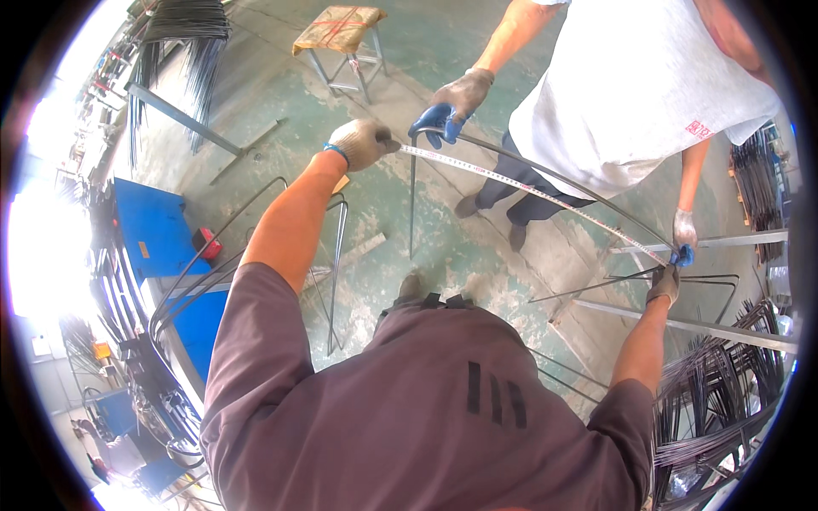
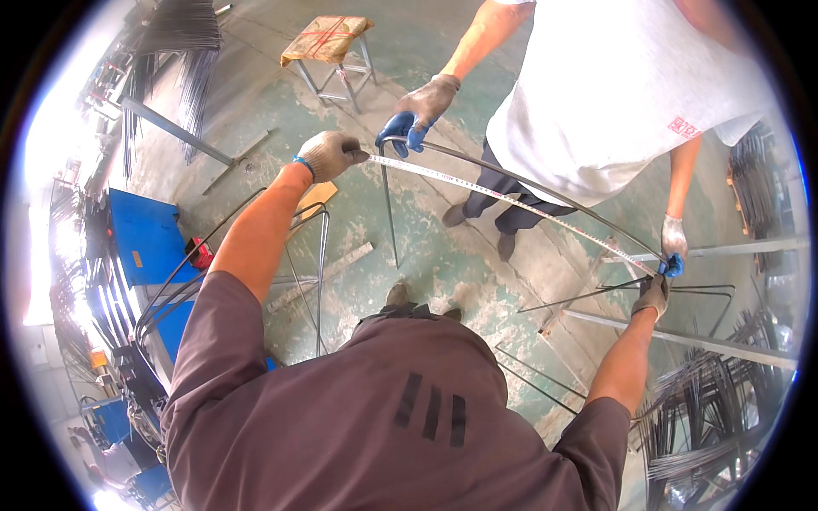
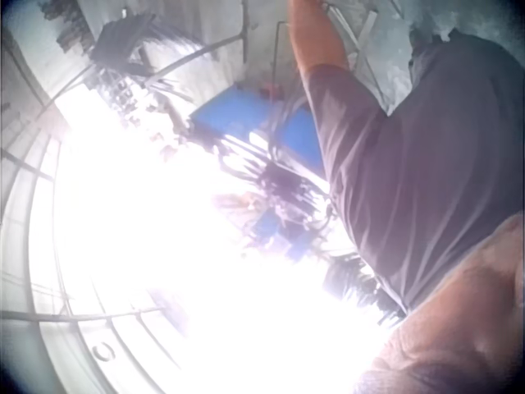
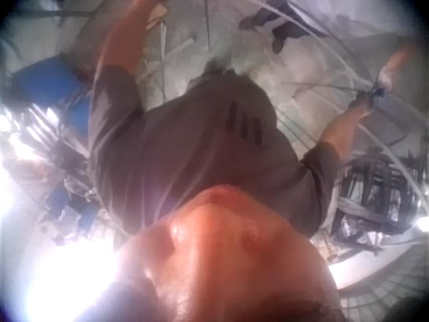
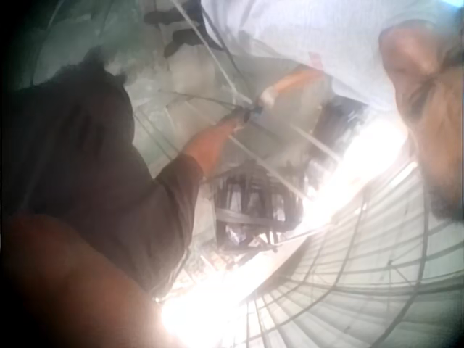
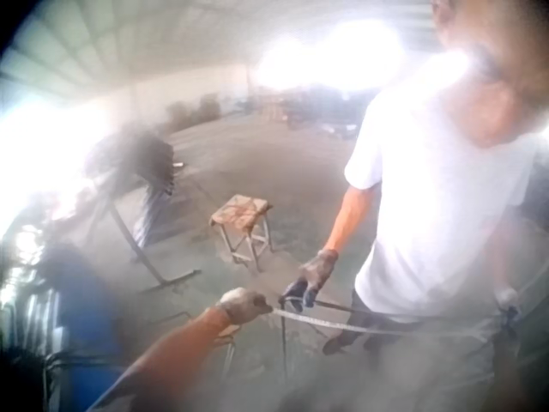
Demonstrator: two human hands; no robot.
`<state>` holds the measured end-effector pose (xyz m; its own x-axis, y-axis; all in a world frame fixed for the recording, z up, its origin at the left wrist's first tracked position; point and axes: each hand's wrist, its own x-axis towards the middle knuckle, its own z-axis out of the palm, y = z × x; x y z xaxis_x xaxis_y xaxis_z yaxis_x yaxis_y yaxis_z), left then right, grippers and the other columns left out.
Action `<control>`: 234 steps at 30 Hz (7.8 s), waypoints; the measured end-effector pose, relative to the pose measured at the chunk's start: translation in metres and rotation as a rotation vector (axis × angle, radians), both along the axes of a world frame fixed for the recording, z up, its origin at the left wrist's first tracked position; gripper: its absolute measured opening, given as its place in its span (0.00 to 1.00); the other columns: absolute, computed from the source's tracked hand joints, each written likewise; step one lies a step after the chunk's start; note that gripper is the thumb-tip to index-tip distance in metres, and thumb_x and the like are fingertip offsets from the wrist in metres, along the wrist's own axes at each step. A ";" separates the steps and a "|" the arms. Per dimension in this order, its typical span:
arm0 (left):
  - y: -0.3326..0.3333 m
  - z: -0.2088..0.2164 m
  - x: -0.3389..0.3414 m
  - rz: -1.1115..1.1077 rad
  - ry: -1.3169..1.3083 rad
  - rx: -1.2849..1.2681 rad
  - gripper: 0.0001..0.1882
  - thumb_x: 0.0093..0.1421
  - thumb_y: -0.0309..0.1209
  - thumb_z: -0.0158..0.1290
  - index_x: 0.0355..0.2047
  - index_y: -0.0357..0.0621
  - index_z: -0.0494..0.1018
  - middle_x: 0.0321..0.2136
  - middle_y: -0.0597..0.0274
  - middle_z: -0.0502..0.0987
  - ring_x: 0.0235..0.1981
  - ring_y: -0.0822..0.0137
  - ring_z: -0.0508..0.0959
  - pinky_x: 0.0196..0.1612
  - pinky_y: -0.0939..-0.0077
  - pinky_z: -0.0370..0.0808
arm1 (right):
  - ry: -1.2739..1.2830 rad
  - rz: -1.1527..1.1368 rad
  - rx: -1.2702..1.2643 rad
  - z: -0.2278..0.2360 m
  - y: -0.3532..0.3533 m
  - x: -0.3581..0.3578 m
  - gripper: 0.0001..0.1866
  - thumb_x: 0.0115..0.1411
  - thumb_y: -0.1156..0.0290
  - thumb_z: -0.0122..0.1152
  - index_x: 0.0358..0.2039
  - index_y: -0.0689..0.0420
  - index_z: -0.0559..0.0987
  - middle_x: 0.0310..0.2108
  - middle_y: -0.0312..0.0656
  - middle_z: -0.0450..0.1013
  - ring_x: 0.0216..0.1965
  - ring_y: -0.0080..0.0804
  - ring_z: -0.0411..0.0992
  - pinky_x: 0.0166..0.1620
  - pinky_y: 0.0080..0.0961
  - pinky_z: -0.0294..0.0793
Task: The person uses a tape measure to check the dimensions of a metal frame structure in a workshop. They measure various sides and diagonals of the frame while a coworker assists by holding the structure steady. The person also handles metal rods and a tape measure throughout the process.
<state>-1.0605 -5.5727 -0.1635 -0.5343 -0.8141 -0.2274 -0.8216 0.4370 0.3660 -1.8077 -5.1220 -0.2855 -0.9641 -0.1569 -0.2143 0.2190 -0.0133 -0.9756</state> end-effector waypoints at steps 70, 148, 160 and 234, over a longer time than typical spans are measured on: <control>0.011 0.014 -0.001 0.067 0.046 -0.067 0.21 0.68 0.50 0.59 0.43 0.44 0.86 0.39 0.44 0.85 0.44 0.44 0.84 0.49 0.53 0.78 | 0.022 -0.007 -0.144 0.010 0.004 0.039 0.16 0.75 0.64 0.64 0.59 0.50 0.76 0.51 0.40 0.81 0.53 0.37 0.81 0.56 0.40 0.80; -0.002 0.016 0.003 0.035 -0.081 0.049 0.24 0.67 0.52 0.60 0.47 0.45 0.86 0.45 0.46 0.87 0.49 0.46 0.84 0.54 0.55 0.79 | -0.013 -0.044 0.047 0.004 0.012 0.030 0.10 0.76 0.60 0.61 0.50 0.50 0.83 0.40 0.31 0.82 0.38 0.23 0.81 0.38 0.23 0.79; -0.003 0.013 0.003 0.033 -0.077 0.094 0.24 0.66 0.52 0.60 0.47 0.45 0.86 0.44 0.47 0.87 0.48 0.46 0.84 0.54 0.55 0.79 | -0.028 -0.002 0.123 0.015 0.017 0.031 0.12 0.77 0.54 0.58 0.53 0.45 0.80 0.41 0.27 0.82 0.43 0.22 0.81 0.42 0.27 0.77; -0.008 0.012 0.006 -0.008 -0.100 0.123 0.27 0.64 0.54 0.61 0.48 0.43 0.87 0.46 0.44 0.87 0.49 0.45 0.85 0.56 0.55 0.79 | -0.066 0.024 0.241 0.018 0.023 0.012 0.13 0.75 0.52 0.59 0.49 0.44 0.81 0.39 0.27 0.80 0.41 0.23 0.77 0.43 0.30 0.77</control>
